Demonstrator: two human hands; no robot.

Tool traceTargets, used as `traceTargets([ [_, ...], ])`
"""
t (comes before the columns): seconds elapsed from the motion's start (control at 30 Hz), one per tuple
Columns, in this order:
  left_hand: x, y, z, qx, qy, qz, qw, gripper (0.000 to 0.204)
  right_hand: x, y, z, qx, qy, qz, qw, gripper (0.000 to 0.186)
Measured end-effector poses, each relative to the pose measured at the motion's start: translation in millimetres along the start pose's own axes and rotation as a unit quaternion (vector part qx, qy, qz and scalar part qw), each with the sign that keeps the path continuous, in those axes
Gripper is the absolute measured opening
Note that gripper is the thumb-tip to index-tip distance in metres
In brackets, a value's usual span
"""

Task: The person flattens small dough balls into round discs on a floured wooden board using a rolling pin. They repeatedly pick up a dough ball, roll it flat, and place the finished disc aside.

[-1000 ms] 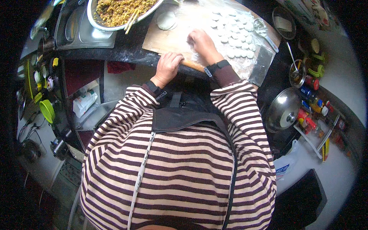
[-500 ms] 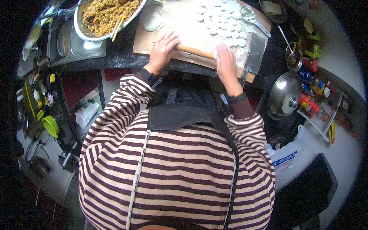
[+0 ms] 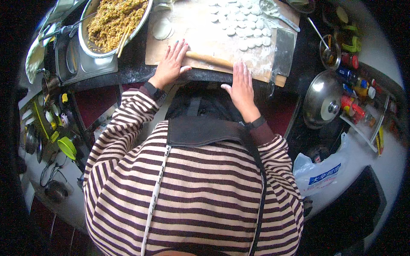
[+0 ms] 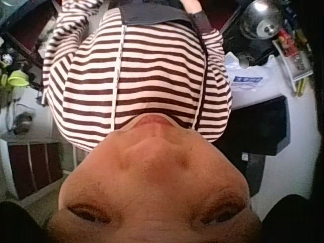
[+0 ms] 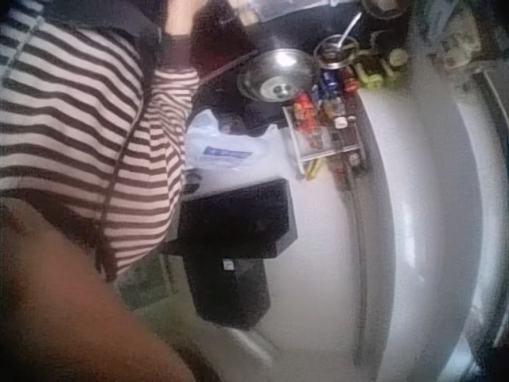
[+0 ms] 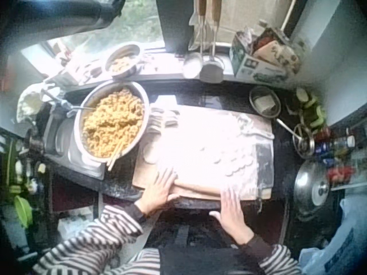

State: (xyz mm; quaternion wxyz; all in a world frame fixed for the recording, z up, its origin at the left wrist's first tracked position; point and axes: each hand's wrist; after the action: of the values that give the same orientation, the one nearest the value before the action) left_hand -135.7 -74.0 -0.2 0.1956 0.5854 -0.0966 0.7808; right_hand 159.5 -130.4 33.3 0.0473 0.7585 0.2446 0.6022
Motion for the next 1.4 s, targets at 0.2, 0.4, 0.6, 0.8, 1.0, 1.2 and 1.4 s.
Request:
traceTargets([
  [0.2,9,-11,7,0.0,-0.014,0.057,0.998,0.085,-6,-4,6,0.006,0.004,0.124,0.992,0.093],
  [0.4,9,10,11,0.055,0.002,-0.064,0.996,0.094,-2,-3,4,0.02,0.012,0.046,0.999,0.095],
  [0.6,4,15,15,0.045,-0.019,0.048,0.998,0.09,9,-9,3,-0.004,-0.021,0.035,0.999,0.089],
  [0.8,1,12,12,0.068,0.024,0.088,0.994,0.09,6,-21,9,0.048,0.04,0.11,0.992,0.09],
  [1.0,-3,29,21,0.071,-0.011,-0.022,0.997,0.092,-1,-17,12,0.013,0.006,0.054,0.998,0.093],
  [1.2,4,-2,9,0.078,0.013,0.121,0.989,0.084,10,-44,11,0.069,-0.021,0.193,0.979,0.086],
  [1.4,-3,40,26,0.094,-0.017,-0.079,0.992,0.096,2,-22,9,-0.013,-0.01,0.016,1.0,0.09],
])
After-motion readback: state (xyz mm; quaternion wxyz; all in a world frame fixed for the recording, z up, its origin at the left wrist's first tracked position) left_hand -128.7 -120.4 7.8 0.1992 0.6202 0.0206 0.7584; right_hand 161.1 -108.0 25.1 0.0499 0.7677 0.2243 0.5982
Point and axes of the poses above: each hand's wrist, its own y-axis away from the middle knuckle, its own x-axis out of the back of the hand, z = x × y, and after that the axes turned 2 degrees about y, right-handed
